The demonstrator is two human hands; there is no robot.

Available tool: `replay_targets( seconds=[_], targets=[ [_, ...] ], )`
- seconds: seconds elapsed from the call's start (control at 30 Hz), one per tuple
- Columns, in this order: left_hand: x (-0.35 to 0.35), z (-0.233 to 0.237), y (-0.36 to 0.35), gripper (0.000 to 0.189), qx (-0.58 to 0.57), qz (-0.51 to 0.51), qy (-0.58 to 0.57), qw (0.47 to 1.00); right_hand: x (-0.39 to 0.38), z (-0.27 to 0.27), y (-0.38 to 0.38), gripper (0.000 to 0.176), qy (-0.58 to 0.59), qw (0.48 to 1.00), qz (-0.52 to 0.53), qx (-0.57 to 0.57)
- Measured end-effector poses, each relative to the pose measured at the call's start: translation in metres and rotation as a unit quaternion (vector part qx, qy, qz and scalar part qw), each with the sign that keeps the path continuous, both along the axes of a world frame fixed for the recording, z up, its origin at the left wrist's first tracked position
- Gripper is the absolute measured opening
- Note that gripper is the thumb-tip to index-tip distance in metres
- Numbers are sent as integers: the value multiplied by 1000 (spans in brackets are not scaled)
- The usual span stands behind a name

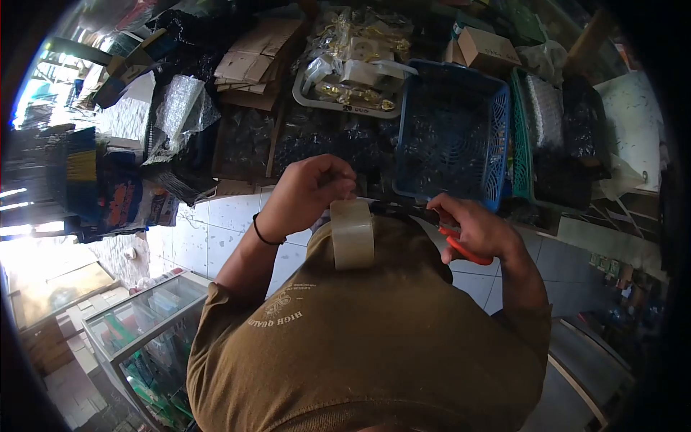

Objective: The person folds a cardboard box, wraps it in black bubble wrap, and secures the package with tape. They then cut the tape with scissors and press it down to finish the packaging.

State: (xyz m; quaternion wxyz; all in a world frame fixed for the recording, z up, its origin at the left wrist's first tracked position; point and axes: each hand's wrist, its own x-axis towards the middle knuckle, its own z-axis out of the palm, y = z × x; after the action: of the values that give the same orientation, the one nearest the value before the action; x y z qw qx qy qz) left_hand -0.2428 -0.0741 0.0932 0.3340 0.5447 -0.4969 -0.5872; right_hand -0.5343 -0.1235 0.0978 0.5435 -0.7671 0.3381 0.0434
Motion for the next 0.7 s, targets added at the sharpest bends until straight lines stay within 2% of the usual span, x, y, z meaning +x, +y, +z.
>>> replay_targets(
  seconds=[0.1,0.17,0.27,0.47,0.7],
  targets=[
    [-2,1,-2,16,3,-2,7,1000,-5,-4,1,75,-29,999,-3,-19],
    [-4,1,-2,24,-22,39,46,998,-7,-13,2,83,-93,994,-26,-48],
    [-2,8,-4,28,-12,7,37,999,-5,-9,-1,83,-76,996,-18,-51],
    [-2,13,-6,13,-2,1,-37,999,-1,-6,-5,82,-46,998,9,-50],
    [-8,16,-3,14,-6,34,-14,999,7,10,-18,71,13,998,61,-18]
  ],
)
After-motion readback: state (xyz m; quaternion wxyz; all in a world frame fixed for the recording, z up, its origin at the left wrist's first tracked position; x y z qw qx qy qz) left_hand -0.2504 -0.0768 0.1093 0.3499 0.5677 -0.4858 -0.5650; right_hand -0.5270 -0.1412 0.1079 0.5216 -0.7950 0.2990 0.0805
